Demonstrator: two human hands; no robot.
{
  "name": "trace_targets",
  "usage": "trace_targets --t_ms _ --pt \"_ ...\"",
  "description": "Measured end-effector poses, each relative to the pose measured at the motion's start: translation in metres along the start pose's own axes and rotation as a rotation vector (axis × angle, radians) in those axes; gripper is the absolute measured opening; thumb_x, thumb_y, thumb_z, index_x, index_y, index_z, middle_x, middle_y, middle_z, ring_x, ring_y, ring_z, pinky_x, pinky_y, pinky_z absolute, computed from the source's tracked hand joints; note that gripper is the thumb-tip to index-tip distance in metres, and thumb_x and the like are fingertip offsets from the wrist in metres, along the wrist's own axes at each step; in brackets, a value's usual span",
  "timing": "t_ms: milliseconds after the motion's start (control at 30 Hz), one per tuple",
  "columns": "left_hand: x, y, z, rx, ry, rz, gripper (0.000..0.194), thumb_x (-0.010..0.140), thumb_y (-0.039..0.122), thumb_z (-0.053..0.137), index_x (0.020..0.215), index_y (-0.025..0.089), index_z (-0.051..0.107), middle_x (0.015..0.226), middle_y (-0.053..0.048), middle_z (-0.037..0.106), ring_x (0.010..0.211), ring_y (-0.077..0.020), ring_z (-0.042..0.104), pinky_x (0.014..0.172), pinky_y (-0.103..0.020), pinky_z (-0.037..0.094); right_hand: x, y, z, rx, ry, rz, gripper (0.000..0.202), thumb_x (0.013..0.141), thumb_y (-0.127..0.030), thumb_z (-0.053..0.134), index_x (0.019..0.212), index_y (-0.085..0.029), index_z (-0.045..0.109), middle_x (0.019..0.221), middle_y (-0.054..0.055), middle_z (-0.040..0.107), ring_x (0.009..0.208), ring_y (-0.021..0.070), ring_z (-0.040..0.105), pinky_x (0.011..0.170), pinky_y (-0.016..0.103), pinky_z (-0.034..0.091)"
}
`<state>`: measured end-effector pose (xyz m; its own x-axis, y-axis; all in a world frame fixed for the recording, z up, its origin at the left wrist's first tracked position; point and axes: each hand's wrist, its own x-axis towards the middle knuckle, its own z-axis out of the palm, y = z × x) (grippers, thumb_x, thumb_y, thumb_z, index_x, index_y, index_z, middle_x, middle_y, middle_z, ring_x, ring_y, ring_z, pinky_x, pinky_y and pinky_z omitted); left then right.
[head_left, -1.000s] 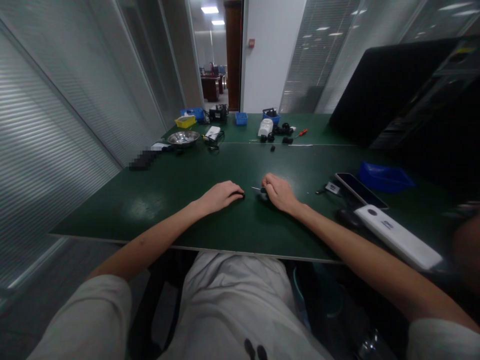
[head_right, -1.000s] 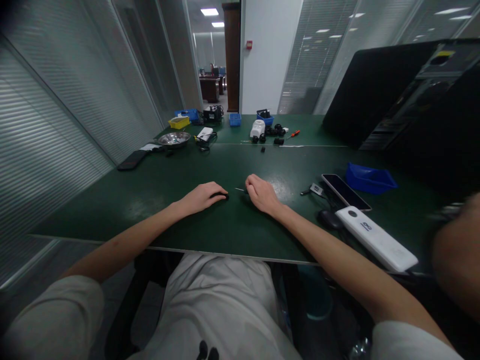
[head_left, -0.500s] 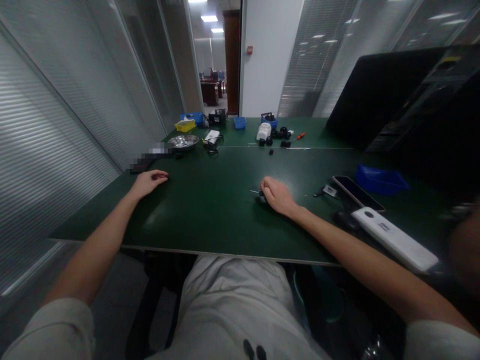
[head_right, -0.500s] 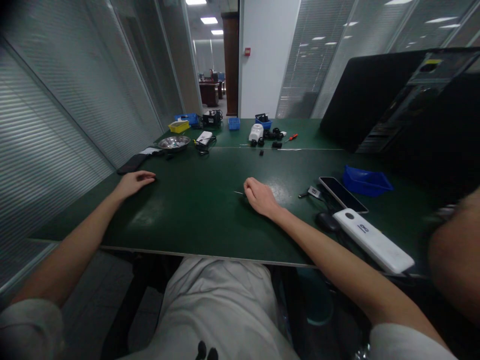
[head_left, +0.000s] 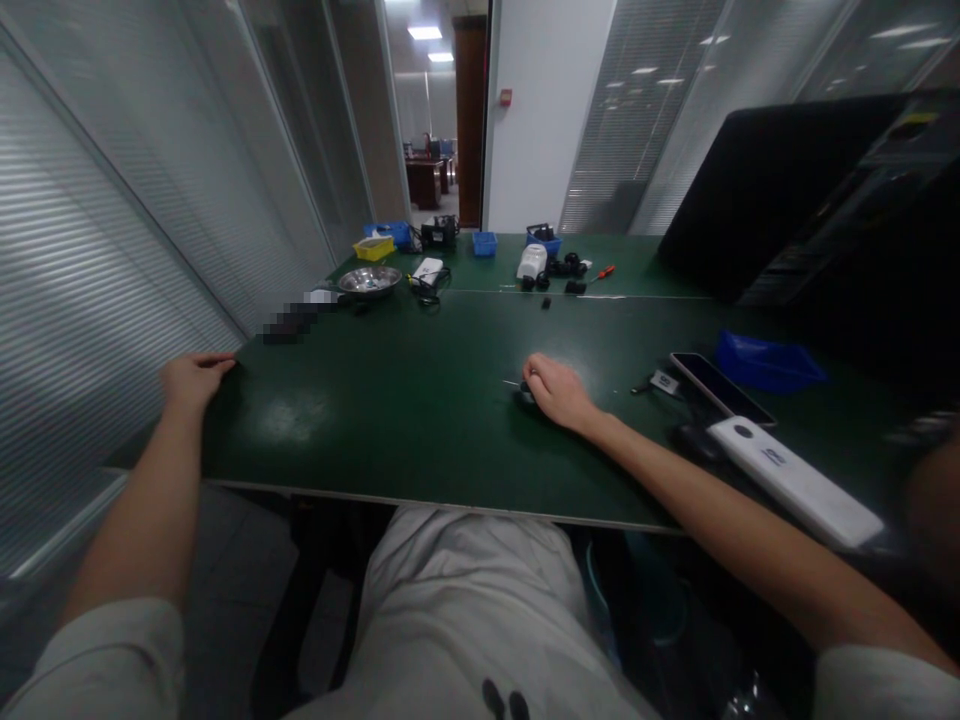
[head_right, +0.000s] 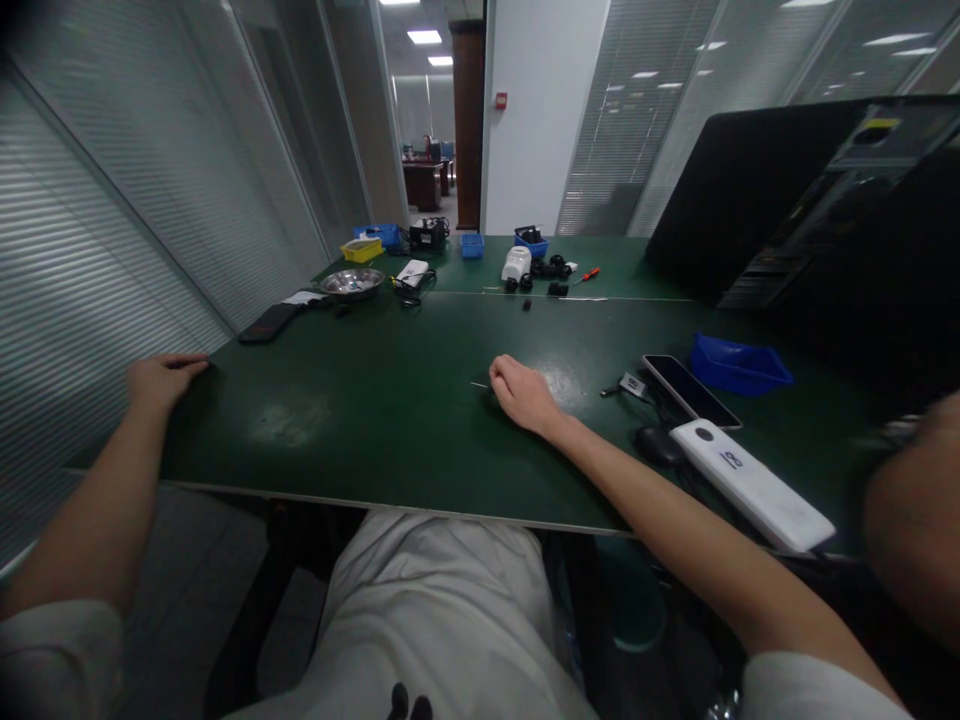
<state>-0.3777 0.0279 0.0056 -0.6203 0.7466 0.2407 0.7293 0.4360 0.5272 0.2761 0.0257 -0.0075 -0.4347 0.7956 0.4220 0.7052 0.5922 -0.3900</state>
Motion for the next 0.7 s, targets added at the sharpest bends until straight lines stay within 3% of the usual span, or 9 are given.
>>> trace_targets --t_ms 233,500,700 --pt "-0.004 0.006 0.0 0.069 0.067 0.028 0.009 0.087 0.022 0.073 0.094 0.017 0.076 0.072 0.007 0.064 0.08 -0.0123 0.056 0.077 -0.019 0.041 0.0 -0.002 -0.001 0.001 -0.006 -0.01 0.017 0.098 -0.025 0.039 0.09 -0.022 0.053 0.089 0.005 0.062 0.075 0.0191 0.053 0.068 0.031 0.037" --pt "-0.024 0.031 -0.011 0.098 0.038 0.001 0.008 0.088 0.019 0.068 0.089 0.015 0.076 0.056 0.007 0.055 0.07 -0.0131 0.052 0.076 -0.021 0.041 0.0 0.001 0.001 0.001 -0.001 -0.016 0.017 0.098 -0.027 0.039 0.09 -0.022 0.052 0.089 0.005 0.061 0.076 0.0192 0.054 0.07 0.032 0.038" --pt "-0.022 0.027 -0.009 0.086 0.087 -0.006 0.009 0.085 0.023 0.07 0.083 0.015 0.074 0.05 0.006 0.049 0.069 -0.0153 0.052 0.082 -0.024 0.042 0.001 0.003 0.002 -0.001 0.0 -0.013 0.016 0.098 -0.026 0.038 0.09 -0.022 0.052 0.089 0.004 0.061 0.075 0.0189 0.053 0.069 0.031 0.037"
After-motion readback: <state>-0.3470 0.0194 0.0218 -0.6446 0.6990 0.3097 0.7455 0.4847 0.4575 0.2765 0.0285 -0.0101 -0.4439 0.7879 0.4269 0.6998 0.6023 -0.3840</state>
